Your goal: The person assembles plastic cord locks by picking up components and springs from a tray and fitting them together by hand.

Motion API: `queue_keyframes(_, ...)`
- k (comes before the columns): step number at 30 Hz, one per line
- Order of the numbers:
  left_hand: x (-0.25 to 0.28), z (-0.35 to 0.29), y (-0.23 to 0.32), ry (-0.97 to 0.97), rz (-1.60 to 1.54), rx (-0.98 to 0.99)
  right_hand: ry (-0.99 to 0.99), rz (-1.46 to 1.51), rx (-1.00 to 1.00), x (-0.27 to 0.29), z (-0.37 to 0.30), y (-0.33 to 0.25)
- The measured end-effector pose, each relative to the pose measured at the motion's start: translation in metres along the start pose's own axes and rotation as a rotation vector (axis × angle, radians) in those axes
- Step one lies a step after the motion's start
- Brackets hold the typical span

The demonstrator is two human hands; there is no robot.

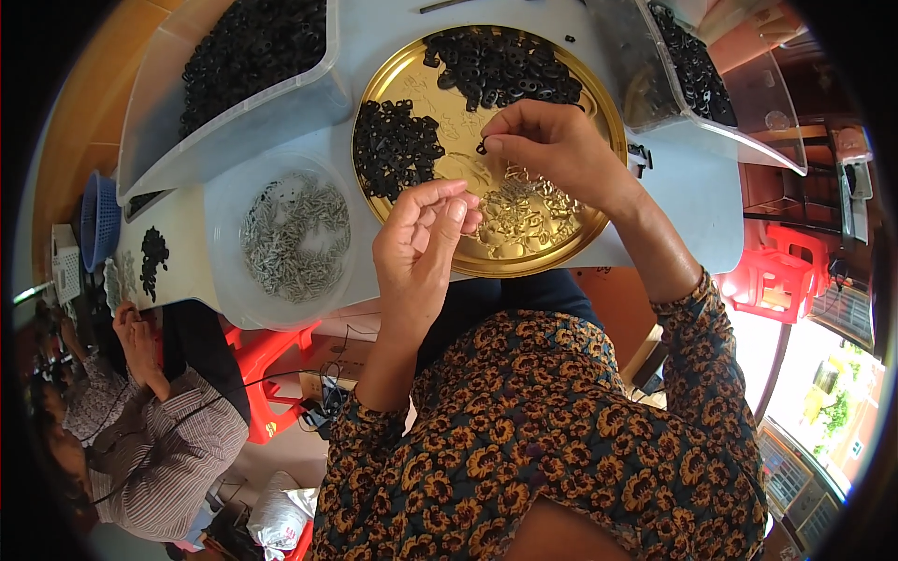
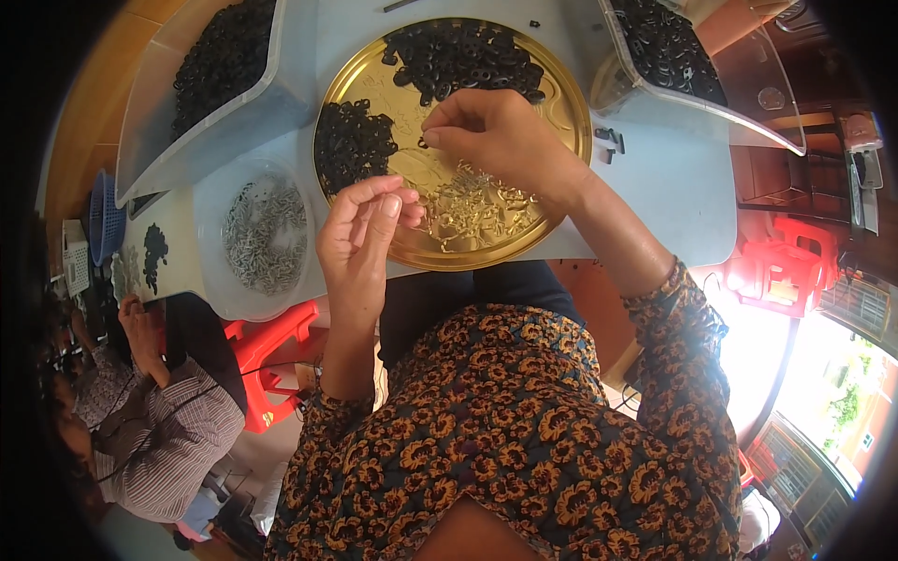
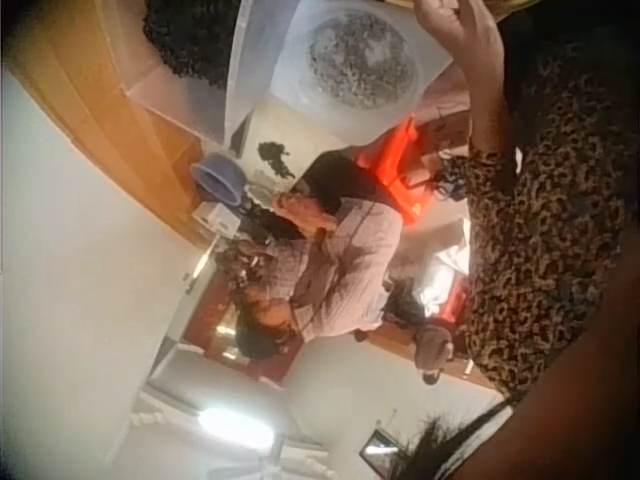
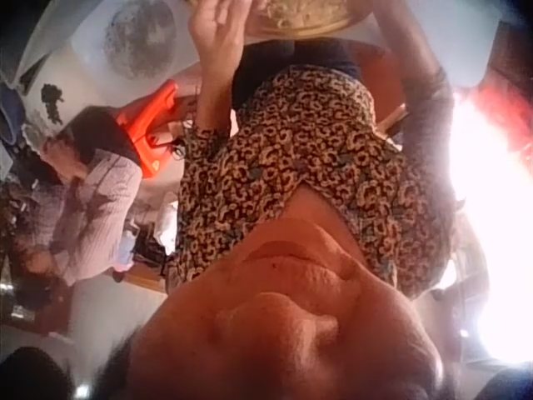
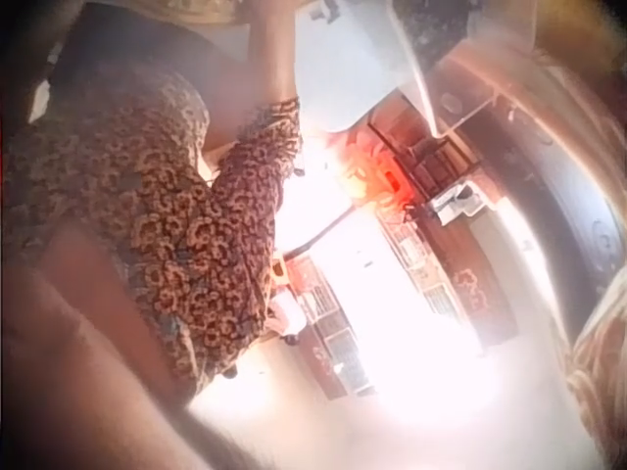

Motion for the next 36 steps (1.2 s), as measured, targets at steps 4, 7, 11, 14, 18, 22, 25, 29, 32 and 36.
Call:
queue_keyframes(4, -0.002, 0.005, 0.007, 0.05, -0.012, -0.055, 0.018, 0.37, -0.163, -0.014, -0.02, 0.004)
queue_keyframes(7, -0.008, 0.008, 0.01, 0.065, -0.033, -0.095, 0.031, 0.561, -0.199, -0.025, -0.029, 0.014)
queue_keyframes(11, -0.006, 0.008, 0.005, 0.092, -0.029, -0.076, 0.064, 0.54, -0.165, -0.031, -0.038, 0.007)
queue_keyframes(14, -0.003, 0.008, 0.005, 0.107, -0.017, -0.077, 0.079, 0.523, -0.156, -0.033, -0.044, 0.007)
queue_keyframes(18, -0.003, 0.007, 0.007, 0.12, -0.047, -0.055, 0.076, 0.523, -0.095, -0.037, -0.05, 0.009)
queue_keyframes(22, -0.004, 0.006, 0.013, 0.139, -0.123, -0.137, 0.154, 0.572, -0.055, -0.039, -0.056, 0.012)
queue_keyframes(25, -0.005, 0.002, 0.013, 0.151, -0.073, -0.15, 0.179, 0.606, 0.01, -0.042, -0.058, 0.01)
queue_keyframes(29, -0.005, -0.007, 0.013, 0.166, 0.056, -0.161, 0.235, 0.613, 0.05, -0.047, -0.066, 0.01)
queue_keyframes(32, -0.003, -0.022, 0.026, 0.18, 0.201, -0.26, 0.312, 0.425, 0.282, -0.047, -0.074, 0.001)
queue_keyframes(36, 0.012, -0.033, 0.01, 0.158, 0.183, -0.225, 0.283, 0.451, 0.257, -0.056, -0.083, 0.0)
Point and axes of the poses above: each hand's wrist, its own z-axis towards the middle knuckle, its own x-axis out of the back of the hand, y = z × x, the point moved 9 cm from there along z, towards the middle knuckle, and after that the axes turned 11 degrees about z, right-handed, at the moved point
